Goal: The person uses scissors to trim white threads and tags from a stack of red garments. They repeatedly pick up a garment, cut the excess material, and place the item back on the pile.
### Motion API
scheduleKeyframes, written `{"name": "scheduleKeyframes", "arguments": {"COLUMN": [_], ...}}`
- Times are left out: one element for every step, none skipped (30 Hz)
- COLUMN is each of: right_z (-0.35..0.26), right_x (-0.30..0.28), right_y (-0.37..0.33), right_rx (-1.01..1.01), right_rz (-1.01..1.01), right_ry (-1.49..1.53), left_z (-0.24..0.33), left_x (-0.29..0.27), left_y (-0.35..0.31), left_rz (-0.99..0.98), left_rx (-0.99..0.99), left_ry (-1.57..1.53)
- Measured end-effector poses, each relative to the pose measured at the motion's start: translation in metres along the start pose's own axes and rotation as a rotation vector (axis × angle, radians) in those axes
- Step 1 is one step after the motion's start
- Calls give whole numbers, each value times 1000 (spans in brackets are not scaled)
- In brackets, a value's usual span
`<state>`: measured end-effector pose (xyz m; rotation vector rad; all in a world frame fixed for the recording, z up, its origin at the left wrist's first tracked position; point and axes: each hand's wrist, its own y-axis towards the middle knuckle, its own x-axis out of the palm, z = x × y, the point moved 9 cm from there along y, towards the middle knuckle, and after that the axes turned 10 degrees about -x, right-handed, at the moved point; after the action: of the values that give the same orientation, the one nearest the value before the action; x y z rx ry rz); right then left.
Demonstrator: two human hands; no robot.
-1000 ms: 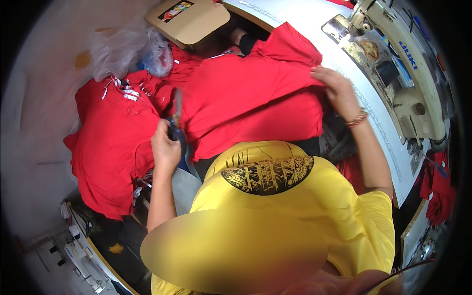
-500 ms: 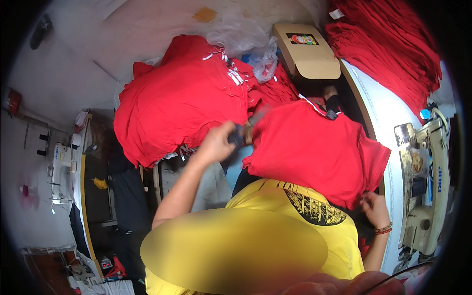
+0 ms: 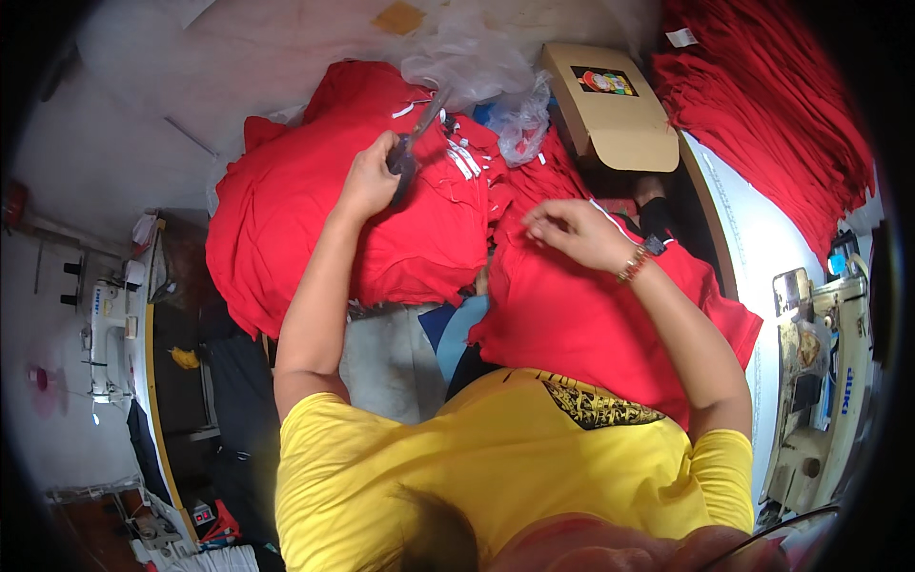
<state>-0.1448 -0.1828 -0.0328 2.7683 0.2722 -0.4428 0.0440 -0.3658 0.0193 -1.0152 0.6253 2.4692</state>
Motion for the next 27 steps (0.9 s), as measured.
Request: {"name": "scheduleKeyframes", "arguments": {"right_z": [3, 5, 6, 13, 18, 23, 26, 28, 30, 27, 15, 3, -8, -19, -35, -52, -68, -63, -55, -43, -38, -36, -39, -45, -54, -78, -103], "right_x": [0, 3, 6, 10, 15, 16, 16, 17, 17, 12, 8, 3, 0, 5, 11, 20, 32, 50, 67, 73, 78, 76, 70, 59, 43, 21, -4], "right_y": [20, 40, 56, 69, 82, 90, 93, 95, 95, 95, 100, 108, 114, 126, 134, 142, 146, 161, 163, 165, 166, 166, 163, 155, 143, 127, 107], "right_rx": [-30, -60, -92, -60, -32, -4, -5, -2, 1, -28, -115, -202, -290, -306, -448, -589, -733, -470, -407, -362, -319, -308, -228, -146, -59, -132, -200], "right_rz": [42, 81, 120, 149, 172, 196, 222, 249, 277, 285, 284, 284, 282, 199, 174, 148, 117, -106, -202, -210, -225, -237, -219, -206, -191, -178, -161], "right_ry": [-43, -83, -123, -117, -112, -107, -85, -61, -37, -137, -201, -261, -321, -231, -265, -300, -331, -251, -305, -396, -482, -511, -381, -254, -131, -174, -217], "left_z": [3, 7, 11, 18, 26, 28, 30, 26, 21, 13, 7, 9, 14, 18, 24, 31, 35, 42, 49, 62, 68, 69, 78, 87, 99, 111, 126], "left_x": [2, 4, 6, 13, 18, 19, 20, 19, 14, 8, 0, -9, -21, -28, -31, -36, -40, -45, -52, -58, -63, -66, -74, -82, -90, -95, -97], "left_y": [1, -3, -7, -11, -13, -17, -23, -24, -23, -22, -22, -23, -24, -28, -29, -30, -34, -38, -43, -46, -50, -53, -58, -63, -66, -67, -68], "left_rz": [-58, -116, -172, -199, -239, -150, -60, -52, -93, -133, -167, -199, -167, -180, -203, -184, -160, -141, -128, -119, -105, -117, -73, -26, 17, 39, 28], "left_rx": [-3, -10, -15, 17, 0, 105, 210, 110, 48, -14, -73, -91, -81, -88, -88, -90, -95, -95, -115, -122, -136, -124, -96, -69, -39, -32, 20], "left_ry": [-24, -46, -67, 43, 160, 231, 301, 318, 66, -186, -439, -495, -446, -392, -335, -279, -223, -166, -168, -171, -174, -227, -224, -228, -237, -290, -369]}}
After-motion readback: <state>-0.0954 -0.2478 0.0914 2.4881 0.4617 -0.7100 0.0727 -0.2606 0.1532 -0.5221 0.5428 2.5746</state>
